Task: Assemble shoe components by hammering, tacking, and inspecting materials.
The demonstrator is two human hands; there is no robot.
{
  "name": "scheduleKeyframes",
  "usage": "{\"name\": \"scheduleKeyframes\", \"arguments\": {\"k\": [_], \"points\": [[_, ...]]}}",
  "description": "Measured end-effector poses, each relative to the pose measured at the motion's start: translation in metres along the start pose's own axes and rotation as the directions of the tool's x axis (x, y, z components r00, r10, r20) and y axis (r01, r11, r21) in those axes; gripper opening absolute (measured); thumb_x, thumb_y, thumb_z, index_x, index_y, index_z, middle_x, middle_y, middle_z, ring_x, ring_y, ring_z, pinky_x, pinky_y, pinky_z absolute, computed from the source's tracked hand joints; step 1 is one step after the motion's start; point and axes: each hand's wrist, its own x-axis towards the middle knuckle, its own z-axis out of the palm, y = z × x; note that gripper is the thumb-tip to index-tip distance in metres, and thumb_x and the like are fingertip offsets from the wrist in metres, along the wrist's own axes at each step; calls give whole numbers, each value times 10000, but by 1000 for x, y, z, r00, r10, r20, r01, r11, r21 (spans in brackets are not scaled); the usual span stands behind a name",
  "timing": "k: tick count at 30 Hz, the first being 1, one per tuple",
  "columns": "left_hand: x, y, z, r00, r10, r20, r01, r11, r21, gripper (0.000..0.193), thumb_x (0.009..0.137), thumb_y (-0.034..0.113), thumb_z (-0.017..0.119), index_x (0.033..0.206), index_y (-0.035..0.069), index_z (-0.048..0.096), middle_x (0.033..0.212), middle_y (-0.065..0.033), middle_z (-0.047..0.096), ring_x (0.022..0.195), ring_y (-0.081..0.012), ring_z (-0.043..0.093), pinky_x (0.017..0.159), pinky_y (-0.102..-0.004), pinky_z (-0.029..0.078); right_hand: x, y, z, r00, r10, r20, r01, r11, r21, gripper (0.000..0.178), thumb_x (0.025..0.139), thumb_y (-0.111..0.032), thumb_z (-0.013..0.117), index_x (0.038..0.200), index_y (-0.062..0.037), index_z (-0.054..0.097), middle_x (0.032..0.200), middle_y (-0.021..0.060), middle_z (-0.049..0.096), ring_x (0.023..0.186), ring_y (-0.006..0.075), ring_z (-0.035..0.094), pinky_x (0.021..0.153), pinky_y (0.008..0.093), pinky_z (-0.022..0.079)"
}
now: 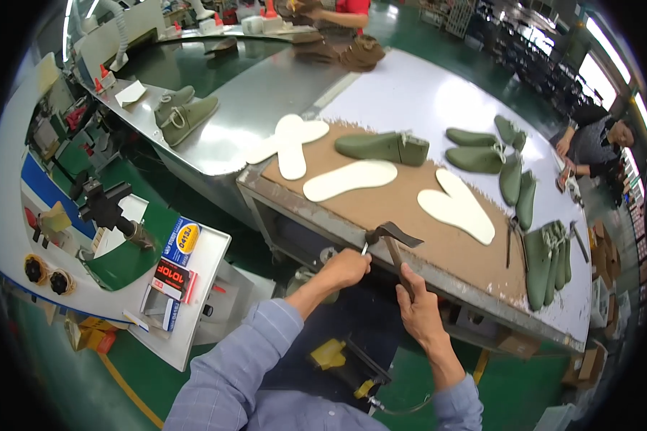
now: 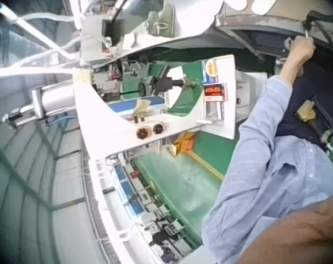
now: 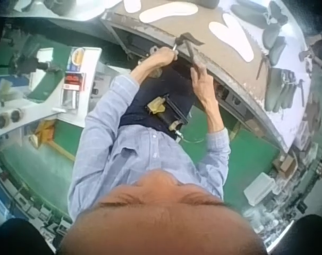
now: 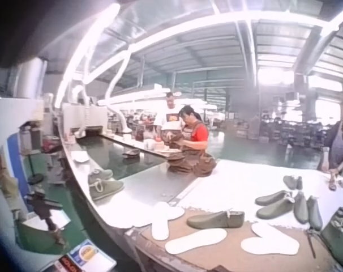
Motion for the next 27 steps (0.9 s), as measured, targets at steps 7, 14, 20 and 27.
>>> {"name": "scheduleKeyframes", "arguments": {"k": [7, 14, 20, 27], "points": [[-15, 6, -11, 998, -2, -57, -5, 991, -132, 374, 917, 296, 482, 781, -5, 656, 735, -158, 640, 740, -248, 580, 741, -370, 449, 35, -10, -33, 914, -377, -150, 194, 730, -656, 375, 892, -135, 623, 1263, -152, 571, 882, 193, 650, 824, 369, 627, 731, 438, 490], [-128, 26, 17, 902, 432, -20, -376, 806, 457, 163, 843, 134, 518, 846, -8, 598, 729, -218, 650, 664, -412, 642, 584, -495, 513, -11, -63, 20, 972, 199, 124, -231, 902, 364, 301, 1002, -213, 474, 1018, 36, 643, 890, 117, 665, 826, 155, 608, 774, 276, 481], [-138, 29, 6, 604, 791, -92, -711, 588, 386, 495, 703, 150, 773, 1131, 32, 555, 1210, -170, 535, 1178, -389, 484, 971, -529, 394, -14, -95, -16, 992, -110, -62, 125, 932, 339, 333, 1023, -219, 446, 948, 61, 608, 955, 152, 698, 1022, 282, 657, 830, 353, 531], [-67, -97, 36, 753, 658, 29, -568, 627, 533, 601, 659, 241, 826, 1194, 144, 569, 1224, -66, 575, 1244, -310, 456, 1043, -504, 321, -28, -77, -2, 977, 211, 21, -169, 712, 682, 356, 1039, -287, 403, 1054, 38, 546, 621, -5, 480, 571, 82, 506, 506, 225, 404]]}}
